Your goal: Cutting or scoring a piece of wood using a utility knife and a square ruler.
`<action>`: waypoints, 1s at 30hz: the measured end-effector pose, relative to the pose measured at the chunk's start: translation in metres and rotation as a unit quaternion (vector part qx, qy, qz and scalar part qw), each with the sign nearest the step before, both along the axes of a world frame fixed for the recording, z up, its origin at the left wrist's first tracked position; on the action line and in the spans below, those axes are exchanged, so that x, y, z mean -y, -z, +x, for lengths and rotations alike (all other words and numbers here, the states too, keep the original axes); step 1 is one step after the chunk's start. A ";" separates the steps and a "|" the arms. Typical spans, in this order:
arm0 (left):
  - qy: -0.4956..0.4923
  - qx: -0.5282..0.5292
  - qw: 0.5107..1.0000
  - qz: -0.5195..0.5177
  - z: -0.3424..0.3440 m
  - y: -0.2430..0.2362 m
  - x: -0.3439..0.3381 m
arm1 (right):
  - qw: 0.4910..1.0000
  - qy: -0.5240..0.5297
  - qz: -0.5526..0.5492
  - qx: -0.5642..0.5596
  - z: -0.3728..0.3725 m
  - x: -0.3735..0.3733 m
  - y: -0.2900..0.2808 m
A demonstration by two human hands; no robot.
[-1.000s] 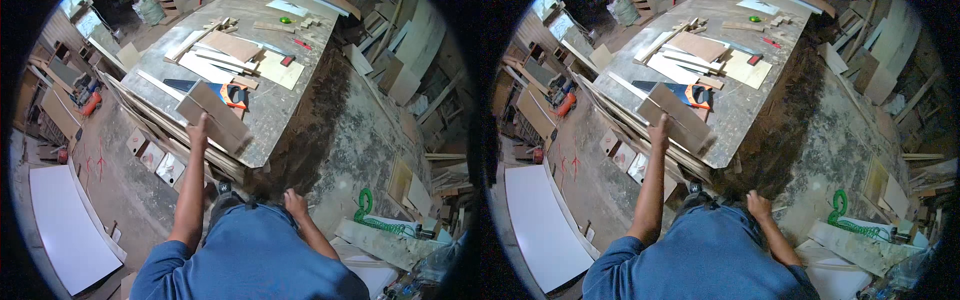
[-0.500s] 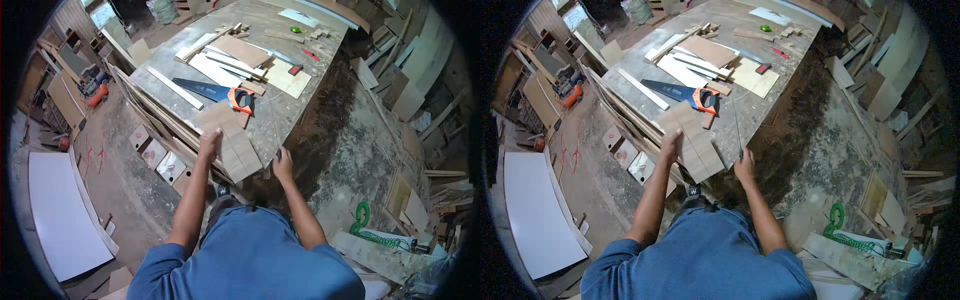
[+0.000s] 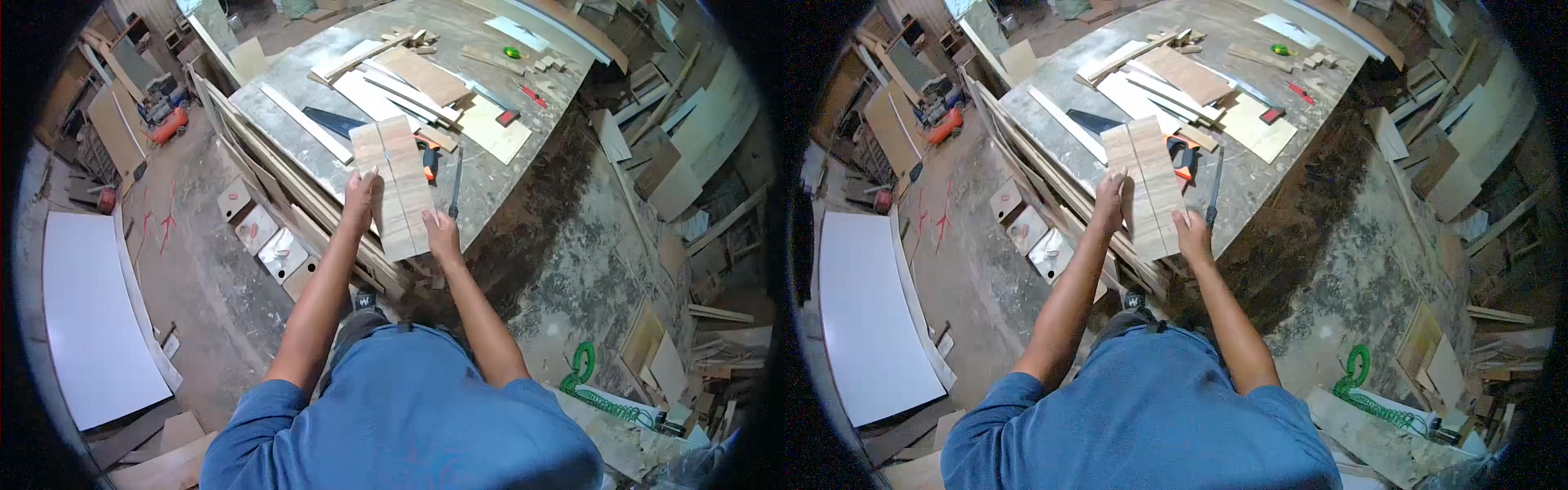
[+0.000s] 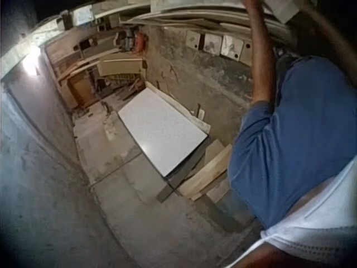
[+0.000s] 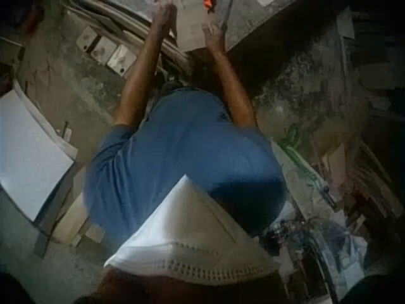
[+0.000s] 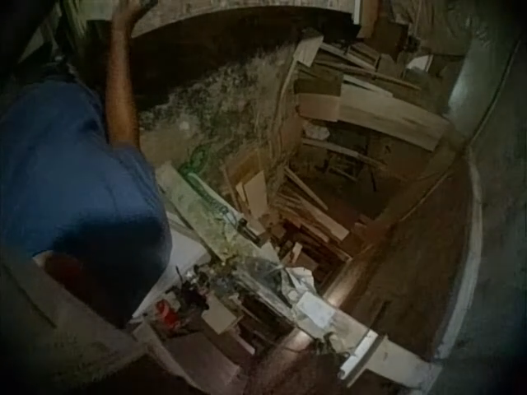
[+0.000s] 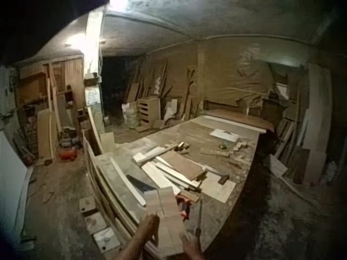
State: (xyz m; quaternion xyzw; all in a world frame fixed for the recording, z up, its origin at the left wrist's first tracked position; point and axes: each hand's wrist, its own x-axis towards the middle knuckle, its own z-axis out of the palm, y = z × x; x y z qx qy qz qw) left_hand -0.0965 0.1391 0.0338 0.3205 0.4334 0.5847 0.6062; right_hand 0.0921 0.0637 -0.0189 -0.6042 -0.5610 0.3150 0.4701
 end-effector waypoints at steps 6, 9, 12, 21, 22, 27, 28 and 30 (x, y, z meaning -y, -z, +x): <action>0.233 -0.091 0.963 -0.104 0.011 0.027 0.026 | 0.990 0.080 0.048 -0.102 0.000 -0.016 -0.022; 0.228 -0.089 0.968 -0.060 0.037 0.004 0.035 | 0.969 0.119 0.106 -0.189 0.003 -0.020 -0.036; 0.226 -0.123 0.966 -0.010 0.034 0.001 0.024 | 0.976 0.137 0.089 -0.145 0.004 -0.028 -0.043; 0.225 -0.142 0.961 0.078 0.034 -0.005 0.006 | 0.978 0.165 0.096 -0.080 0.011 -0.048 -0.039; 0.227 -0.142 0.960 0.078 0.034 -0.007 0.004 | 0.978 0.168 0.096 -0.080 0.010 -0.048 -0.041; 0.223 -0.174 0.955 0.094 0.032 -0.004 -0.005 | 0.970 0.200 0.123 -0.066 0.002 -0.051 -0.053; 0.227 -0.173 0.954 0.094 0.034 -0.005 -0.006 | 0.969 0.204 0.122 -0.066 0.005 -0.051 -0.053; 0.208 -0.179 0.954 0.124 0.038 -0.006 -0.008 | 0.976 0.210 0.053 -0.006 0.011 -0.051 -0.053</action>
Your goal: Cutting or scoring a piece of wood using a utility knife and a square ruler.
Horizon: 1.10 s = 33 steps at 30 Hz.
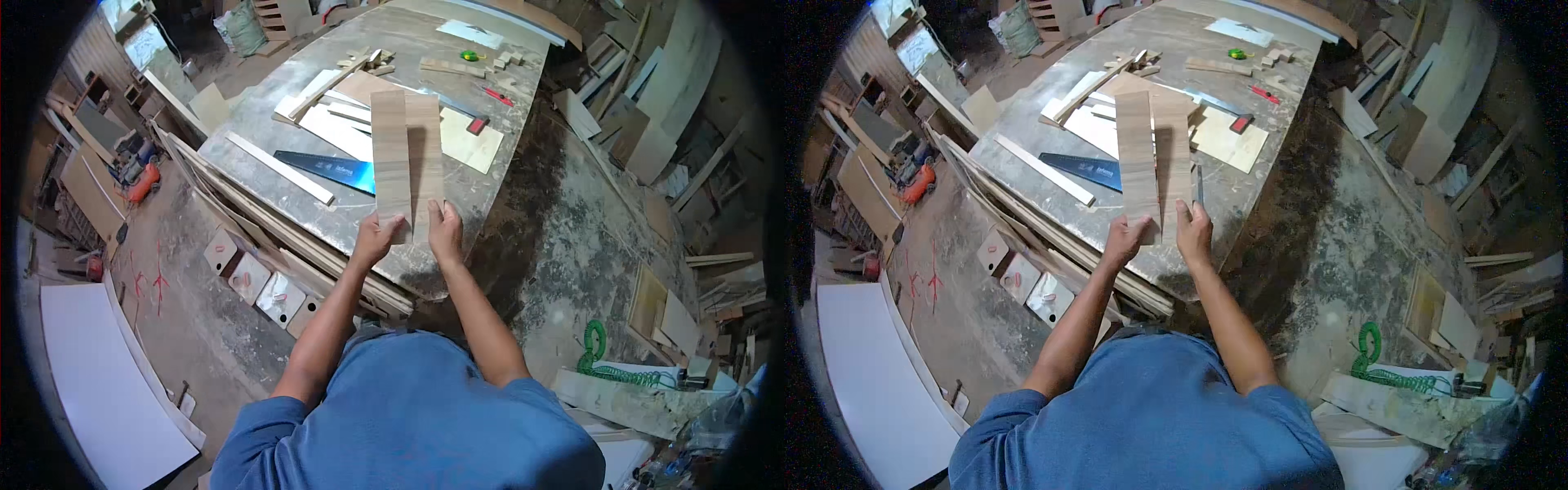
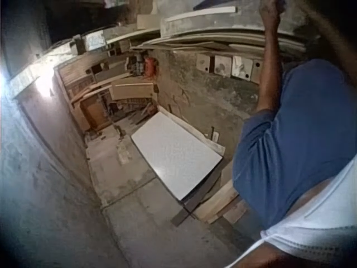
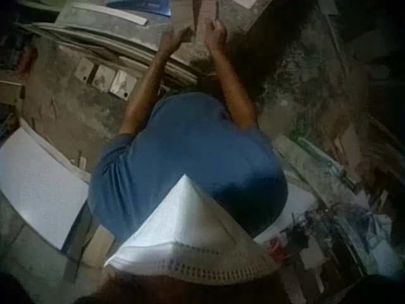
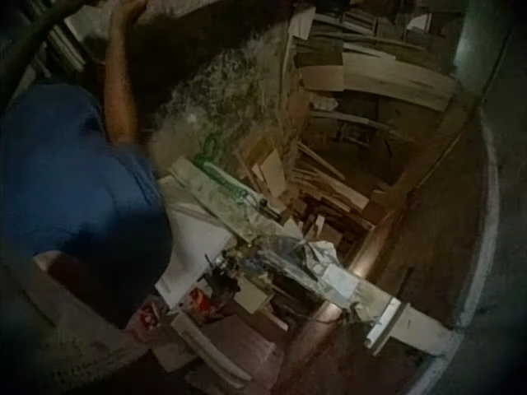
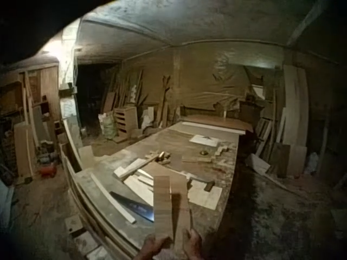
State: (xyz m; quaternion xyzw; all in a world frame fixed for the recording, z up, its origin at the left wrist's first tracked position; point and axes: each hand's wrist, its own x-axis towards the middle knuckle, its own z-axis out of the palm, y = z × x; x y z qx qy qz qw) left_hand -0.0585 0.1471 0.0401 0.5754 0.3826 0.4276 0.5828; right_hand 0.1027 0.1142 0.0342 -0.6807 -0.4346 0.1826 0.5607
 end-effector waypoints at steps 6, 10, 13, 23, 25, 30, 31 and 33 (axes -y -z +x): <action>-0.019 0.003 1.000 0.000 -0.003 0.013 -0.007 | 0.999 -0.005 -0.011 -0.042 -0.004 -0.003 -0.011; -0.052 0.012 0.999 0.000 0.005 0.007 -0.016 | 0.991 0.057 -0.011 -0.124 0.013 -0.017 0.027; -0.045 0.010 0.998 -0.040 0.001 0.014 -0.020 | 0.979 0.023 0.050 -0.198 0.004 -0.014 0.015; -0.096 0.145 0.981 -0.091 0.011 0.003 -0.017 | 0.976 0.054 0.097 -0.188 -0.007 -0.006 -0.017; -0.093 0.154 0.981 -0.080 0.011 0.002 -0.015 | 0.965 0.057 0.124 -0.222 -0.007 -0.007 -0.016; -0.208 0.081 0.973 -0.061 -0.030 0.018 -0.034 | 0.963 0.213 0.002 -0.163 0.033 0.001 -0.031; -0.293 0.071 0.951 -0.066 -0.061 0.037 -0.052 | 0.948 0.211 0.090 -0.218 0.042 -0.003 -0.037; -0.251 0.231 0.931 -0.128 -0.095 0.034 -0.060 | 0.917 0.237 0.167 -0.274 0.093 0.007 -0.026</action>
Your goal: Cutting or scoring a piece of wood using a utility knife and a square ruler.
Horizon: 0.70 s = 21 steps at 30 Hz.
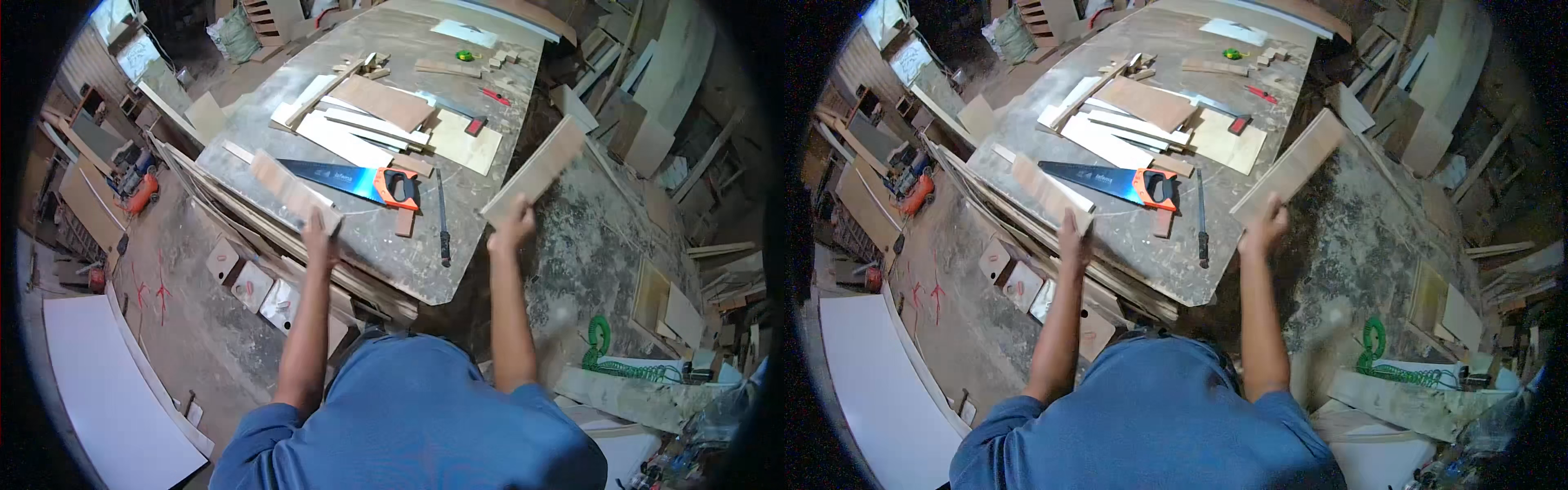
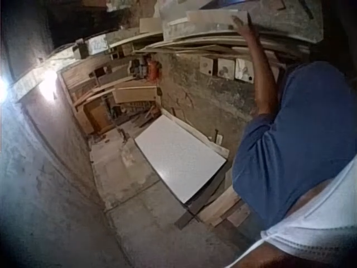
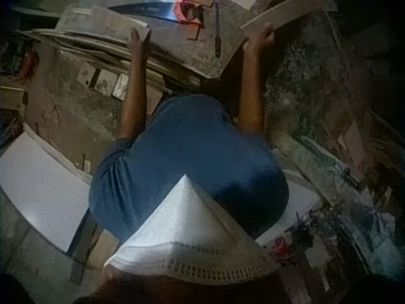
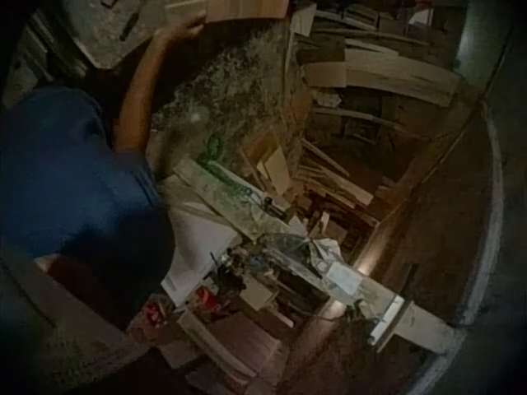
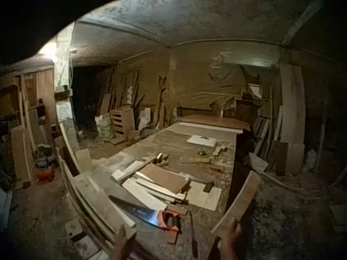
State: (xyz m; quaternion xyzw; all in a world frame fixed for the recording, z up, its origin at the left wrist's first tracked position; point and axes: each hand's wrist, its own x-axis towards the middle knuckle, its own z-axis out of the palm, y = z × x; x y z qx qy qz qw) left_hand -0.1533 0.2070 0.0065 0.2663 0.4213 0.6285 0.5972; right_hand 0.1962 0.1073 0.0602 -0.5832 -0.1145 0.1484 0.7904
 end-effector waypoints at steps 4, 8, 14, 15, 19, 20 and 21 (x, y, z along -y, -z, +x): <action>-0.006 0.045 0.998 -0.050 -0.055 -0.013 0.008 | 0.997 0.023 -0.058 -0.034 0.043 0.039 0.002; 0.157 0.242 0.957 0.027 -0.079 -0.003 0.020 | 0.988 -0.041 -0.097 -0.109 0.038 0.065 0.031; 0.362 0.489 0.780 0.144 -0.051 -0.012 0.040 | 0.906 -0.349 0.031 -0.238 -0.007 0.083 0.072; 0.400 0.493 0.763 0.125 -0.055 -0.009 0.036 | 0.887 -0.387 0.047 -0.247 -0.011 0.086 0.078; 0.424 0.529 0.724 0.124 -0.040 -0.023 0.040 | 0.854 -0.434 0.023 -0.286 -0.020 0.086 0.099; 0.449 0.532 0.708 0.120 -0.039 -0.027 0.038 | 0.806 -0.482 0.060 -0.339 -0.029 0.085 0.089; 0.475 0.536 0.689 0.115 -0.038 -0.030 0.039 | 0.752 -0.524 0.096 -0.388 -0.037 0.084 0.078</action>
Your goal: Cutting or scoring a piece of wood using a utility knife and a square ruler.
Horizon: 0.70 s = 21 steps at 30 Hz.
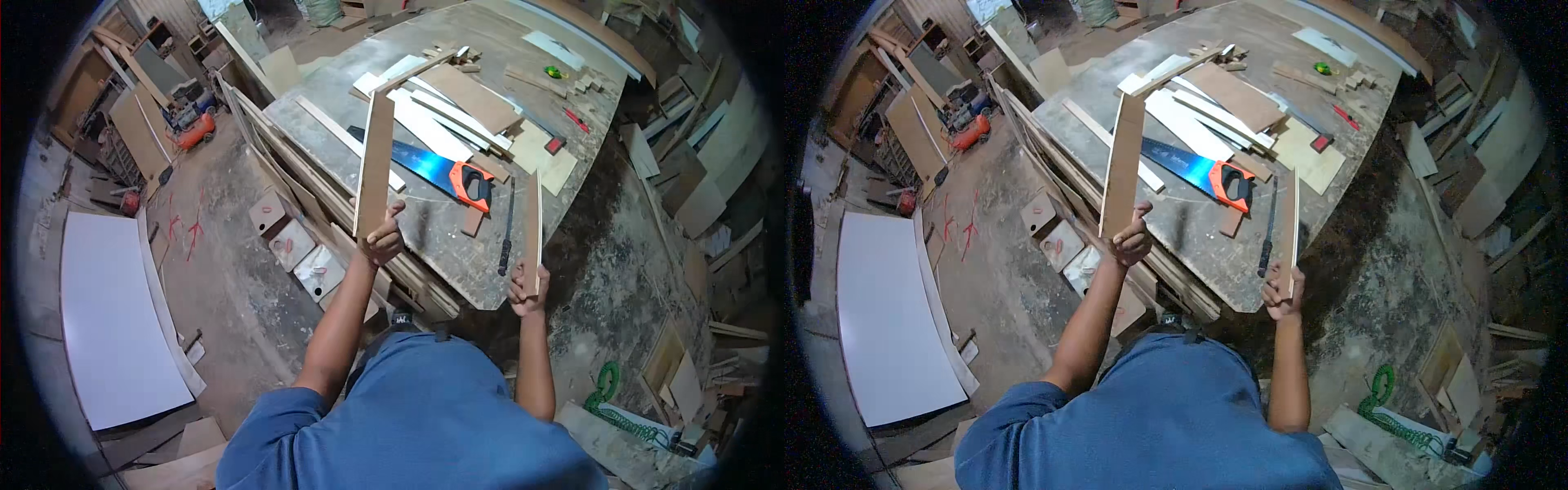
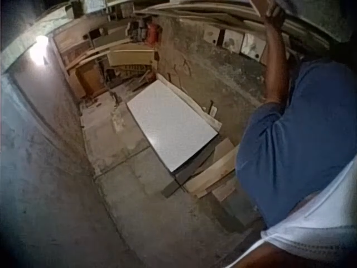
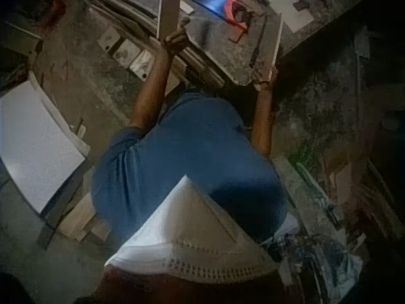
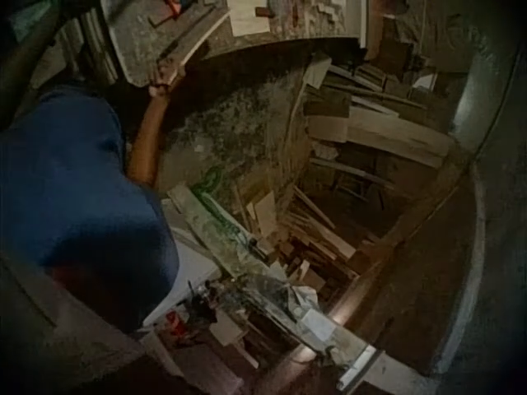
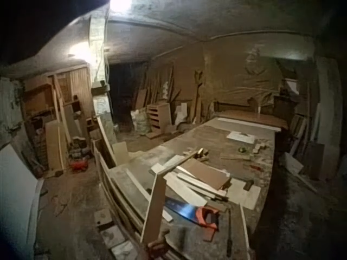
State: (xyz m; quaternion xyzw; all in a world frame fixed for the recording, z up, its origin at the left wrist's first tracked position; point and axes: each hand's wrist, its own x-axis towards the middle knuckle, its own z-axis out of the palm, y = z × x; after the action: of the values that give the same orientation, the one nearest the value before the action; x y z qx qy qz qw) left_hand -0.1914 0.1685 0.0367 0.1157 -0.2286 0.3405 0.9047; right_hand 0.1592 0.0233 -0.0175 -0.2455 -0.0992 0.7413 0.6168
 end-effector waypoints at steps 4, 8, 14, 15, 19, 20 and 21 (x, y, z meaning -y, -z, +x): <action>0.015 -0.096 0.993 -0.061 -0.003 0.009 0.002 | 0.999 -0.020 0.004 0.026 -0.026 -0.028 -0.020; -0.030 -0.300 0.953 -0.033 0.007 0.013 0.008 | 0.994 -0.030 0.076 0.074 -0.052 -0.061 -0.052; -0.097 -0.460 0.878 0.084 0.017 0.037 0.005 | 0.986 -0.037 0.142 0.075 -0.071 -0.079 -0.094; -0.091 -0.459 0.880 0.086 0.017 0.038 0.004 | 0.984 -0.045 0.158 0.074 -0.075 -0.081 -0.098; -0.228 -0.662 0.706 0.106 0.028 0.024 -0.003 | 0.982 -0.054 0.179 0.035 -0.079 -0.081 -0.100; -0.252 -0.684 0.673 0.126 0.023 0.028 -0.009 | 0.982 -0.052 0.178 0.036 -0.081 -0.082 -0.096; -0.250 -0.684 0.673 0.127 0.018 0.033 -0.012 | 0.985 -0.067 0.160 0.013 -0.081 -0.083 -0.087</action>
State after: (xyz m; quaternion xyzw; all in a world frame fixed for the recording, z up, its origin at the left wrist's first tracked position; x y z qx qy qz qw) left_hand -0.1730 0.1804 0.0038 0.4830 0.4507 0.3473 0.6656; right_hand 0.0779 0.1065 0.0690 -0.1456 -0.2409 0.7524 0.5955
